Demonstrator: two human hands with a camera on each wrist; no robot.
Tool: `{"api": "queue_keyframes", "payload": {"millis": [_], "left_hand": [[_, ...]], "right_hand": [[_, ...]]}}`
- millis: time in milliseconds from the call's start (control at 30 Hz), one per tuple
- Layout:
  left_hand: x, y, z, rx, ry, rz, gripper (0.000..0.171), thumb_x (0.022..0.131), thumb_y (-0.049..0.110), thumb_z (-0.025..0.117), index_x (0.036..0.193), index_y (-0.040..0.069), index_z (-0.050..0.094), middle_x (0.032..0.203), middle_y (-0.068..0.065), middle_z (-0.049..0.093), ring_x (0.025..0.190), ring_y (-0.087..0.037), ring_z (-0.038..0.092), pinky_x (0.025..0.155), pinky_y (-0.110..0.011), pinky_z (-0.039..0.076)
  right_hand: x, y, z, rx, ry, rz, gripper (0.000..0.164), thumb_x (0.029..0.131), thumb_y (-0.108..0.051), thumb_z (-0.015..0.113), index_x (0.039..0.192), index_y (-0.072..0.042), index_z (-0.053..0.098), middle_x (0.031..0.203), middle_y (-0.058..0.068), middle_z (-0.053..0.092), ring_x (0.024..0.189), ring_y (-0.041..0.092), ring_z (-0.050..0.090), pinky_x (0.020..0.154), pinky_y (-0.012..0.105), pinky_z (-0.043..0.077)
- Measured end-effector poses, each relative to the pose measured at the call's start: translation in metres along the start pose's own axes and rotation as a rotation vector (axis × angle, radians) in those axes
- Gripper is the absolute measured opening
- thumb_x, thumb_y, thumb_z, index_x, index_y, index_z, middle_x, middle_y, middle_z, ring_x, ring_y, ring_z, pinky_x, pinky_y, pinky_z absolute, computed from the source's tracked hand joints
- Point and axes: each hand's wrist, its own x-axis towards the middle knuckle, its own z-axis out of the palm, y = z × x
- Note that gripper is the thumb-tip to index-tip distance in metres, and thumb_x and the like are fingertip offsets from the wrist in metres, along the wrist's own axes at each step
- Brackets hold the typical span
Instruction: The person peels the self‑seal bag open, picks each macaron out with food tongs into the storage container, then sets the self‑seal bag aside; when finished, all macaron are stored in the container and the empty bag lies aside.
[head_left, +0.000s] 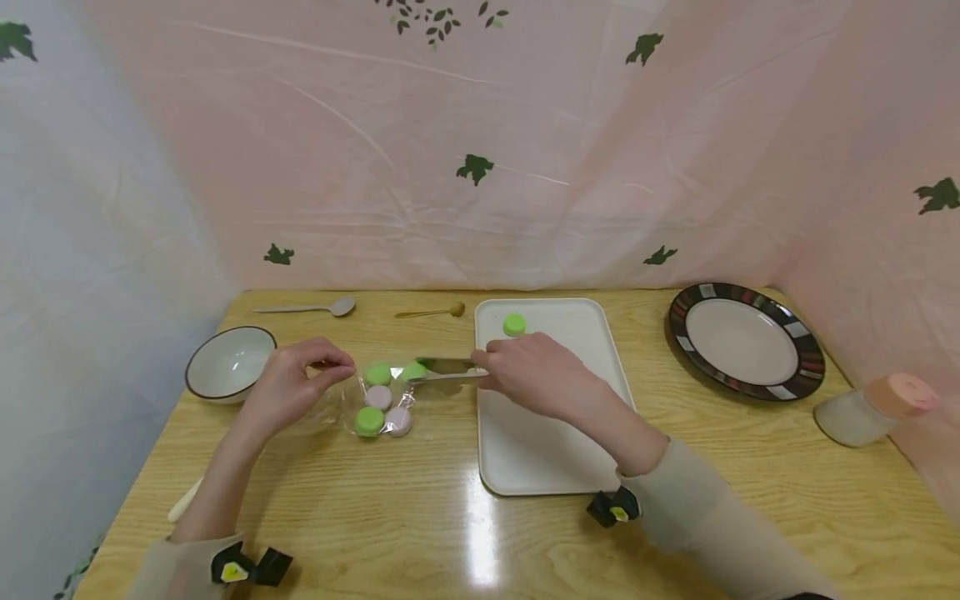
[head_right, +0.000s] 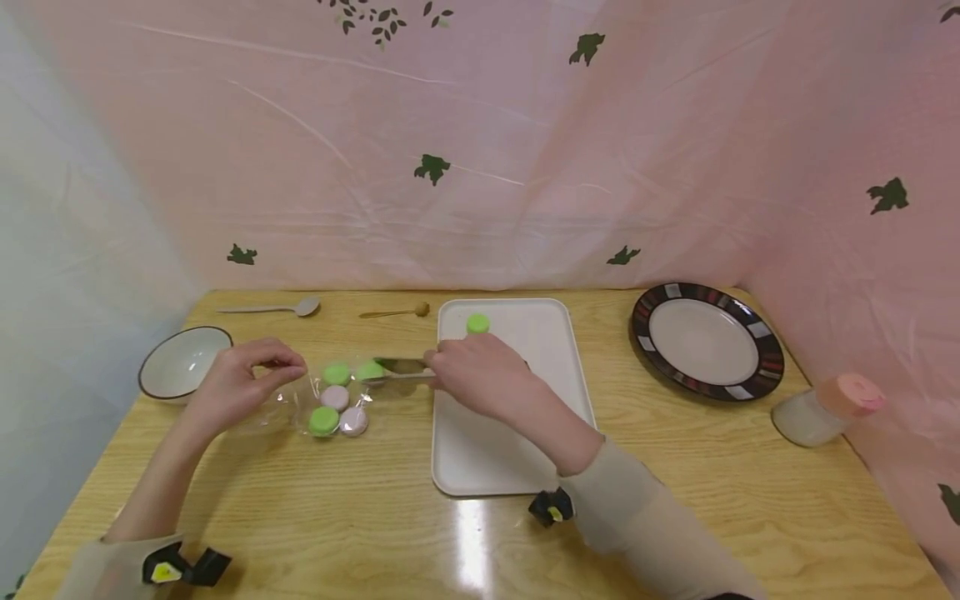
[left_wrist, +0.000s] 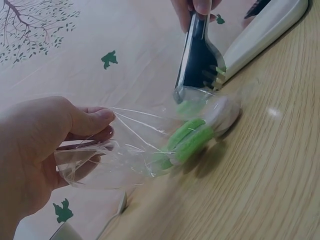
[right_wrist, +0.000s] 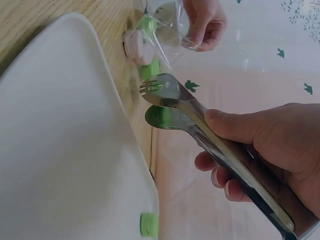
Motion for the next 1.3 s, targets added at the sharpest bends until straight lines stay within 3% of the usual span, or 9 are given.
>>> {"api": "queue_keyframes", "payload": {"millis": [200, 533, 733, 1067, 1300], "left_hand": [[0.002, 0.003, 0.003, 0.012, 0.014, 0.012, 0.003, 0.086, 0.019, 0.069, 0.084, 0.02, 0.071, 0.082, 0.01, 0.067, 0.075, -0.005, 0.06, 0.066, -0.022, 0.05], [0.008, 0.007, 0.01, 0.022, 0.054, 0.066, 0.004, 0.085, 0.024, 0.07, 0.083, 0.021, 0.071, 0.081, 0.012, 0.067, 0.073, -0.002, 0.06, 0.064, -0.02, 0.05], [0.008, 0.01, 0.012, 0.04, 0.063, 0.043, 0.005, 0.085, 0.025, 0.07, 0.083, 0.021, 0.071, 0.081, 0.012, 0.067, 0.074, -0.004, 0.061, 0.064, -0.02, 0.05], [0.003, 0.008, 0.006, 0.047, 0.031, -0.01, 0.004, 0.087, 0.022, 0.069, 0.084, 0.021, 0.071, 0.082, 0.011, 0.066, 0.078, -0.006, 0.061, 0.07, -0.025, 0.051], [0.004, 0.005, 0.004, 0.054, 0.029, -0.004, 0.003, 0.086, 0.022, 0.07, 0.083, 0.023, 0.07, 0.082, 0.013, 0.066, 0.077, -0.005, 0.061, 0.069, -0.023, 0.051]], "right_hand": [[-0.023, 0.02, -0.004, -0.003, 0.031, 0.047, 0.018, 0.089, -0.035, 0.065, 0.1, -0.021, 0.064, 0.074, -0.009, 0.057, 0.053, 0.006, 0.045, 0.046, 0.024, 0.034], [-0.073, 0.071, -0.008, 0.064, 0.017, 0.193, 0.028, 0.091, -0.034, 0.062, 0.113, -0.018, 0.064, 0.076, -0.005, 0.057, 0.05, 0.009, 0.04, 0.043, 0.022, 0.031], [-0.094, 0.105, -0.009, 0.031, 0.012, 0.253, 0.027, 0.09, -0.03, 0.064, 0.113, -0.016, 0.063, 0.075, -0.004, 0.057, 0.051, 0.01, 0.039, 0.045, 0.023, 0.03], [-0.104, 0.132, 0.002, 0.003, -0.032, 0.269, 0.032, 0.09, -0.03, 0.063, 0.117, -0.012, 0.064, 0.088, 0.004, 0.067, 0.056, 0.011, 0.045, 0.049, 0.024, 0.038], [-0.101, 0.141, 0.004, -0.002, -0.036, 0.262, 0.028, 0.09, -0.028, 0.064, 0.112, -0.012, 0.065, 0.082, 0.002, 0.064, 0.056, 0.011, 0.044, 0.049, 0.025, 0.036]]}}
